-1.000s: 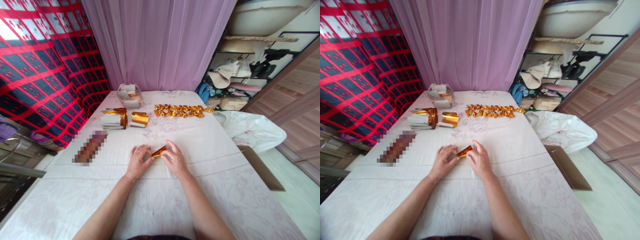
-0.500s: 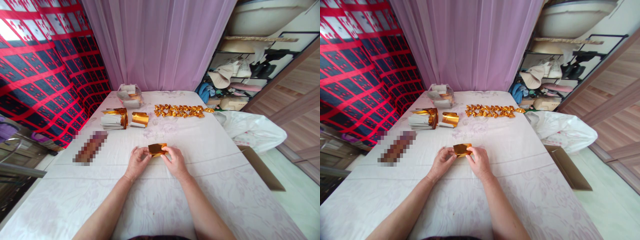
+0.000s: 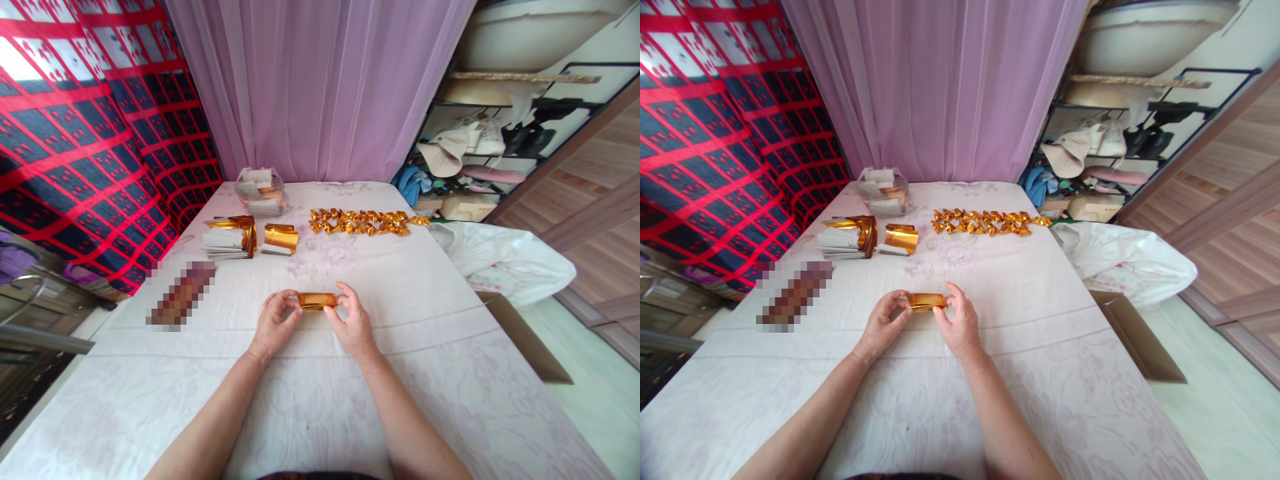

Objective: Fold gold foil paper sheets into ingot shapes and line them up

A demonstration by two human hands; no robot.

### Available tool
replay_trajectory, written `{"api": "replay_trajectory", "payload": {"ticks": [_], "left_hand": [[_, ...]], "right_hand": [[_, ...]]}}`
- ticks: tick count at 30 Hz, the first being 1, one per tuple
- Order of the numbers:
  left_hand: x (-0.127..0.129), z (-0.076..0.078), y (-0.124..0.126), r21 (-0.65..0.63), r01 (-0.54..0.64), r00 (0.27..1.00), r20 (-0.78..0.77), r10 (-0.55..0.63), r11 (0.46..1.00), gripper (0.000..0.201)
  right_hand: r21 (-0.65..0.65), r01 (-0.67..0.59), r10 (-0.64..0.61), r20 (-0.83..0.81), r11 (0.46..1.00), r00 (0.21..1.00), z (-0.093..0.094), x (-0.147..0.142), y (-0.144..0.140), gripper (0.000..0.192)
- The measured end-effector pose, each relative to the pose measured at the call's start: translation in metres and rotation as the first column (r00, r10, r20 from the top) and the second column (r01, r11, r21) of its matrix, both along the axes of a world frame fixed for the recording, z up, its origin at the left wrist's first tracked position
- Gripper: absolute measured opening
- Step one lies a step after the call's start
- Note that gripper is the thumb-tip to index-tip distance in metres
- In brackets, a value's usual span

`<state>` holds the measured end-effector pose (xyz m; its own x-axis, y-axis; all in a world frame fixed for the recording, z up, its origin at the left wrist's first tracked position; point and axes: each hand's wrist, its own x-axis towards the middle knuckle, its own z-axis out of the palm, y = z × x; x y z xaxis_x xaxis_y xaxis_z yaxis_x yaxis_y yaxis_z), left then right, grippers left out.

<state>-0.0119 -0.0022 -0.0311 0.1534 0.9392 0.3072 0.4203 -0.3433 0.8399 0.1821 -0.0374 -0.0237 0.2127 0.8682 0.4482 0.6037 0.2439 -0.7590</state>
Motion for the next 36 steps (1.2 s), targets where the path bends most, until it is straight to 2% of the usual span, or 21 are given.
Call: {"api": "replay_trajectory", "payload": {"ticks": [3,7,10,13,18,23,29,36], "left_hand": [[-0.001,0.001,0.001,0.066,0.002,1.000,0.004,-0.002,0.998,0.028],[0.001,0.006,-0.003,0.159,0.014,1.000,-0.015,-0.011,0.987,0.011],[0.009,0.009,-0.011,0.203,0.073,0.997,-0.043,-0.065,0.977,0.011],[0.020,0.011,-0.019,0.231,0.093,0.995,-0.064,-0.081,0.968,0.018],[0.026,0.012,-0.020,0.190,0.066,0.996,-0.074,-0.053,0.980,0.022],[0.029,0.017,-0.019,0.145,0.086,0.995,-0.052,-0.079,0.986,0.025],[0.032,0.023,-0.023,0.081,0.107,0.994,0.024,-0.109,0.991,0.024],[0.030,0.025,-0.022,-0.025,0.043,0.998,0.040,-0.042,0.999,0.034]], "right_hand": [[0.029,0.063,-0.061,-0.040,0.998,0.997,-0.001,-0.001,0.001,0.049],[0.069,0.109,-0.104,-0.067,0.992,0.992,-0.002,0.001,0.003,0.025],[0.086,0.111,-0.107,-0.049,0.990,0.993,0.000,0.002,0.003,0.014],[0.103,0.099,-0.096,-0.030,0.990,0.995,0.003,0.000,0.002,0.011],[0.083,0.050,-0.045,-0.051,0.995,0.998,0.007,-0.004,-0.001,0.009],[0.088,-0.052,0.057,-0.062,0.995,0.996,0.010,-0.007,-0.002,0.011],[0.103,-0.144,0.141,0.030,0.984,0.990,0.011,-0.009,-0.003,0.016],[0.141,-0.192,0.181,0.090,0.971,0.979,0.010,-0.012,-0.004,0.019]]}}
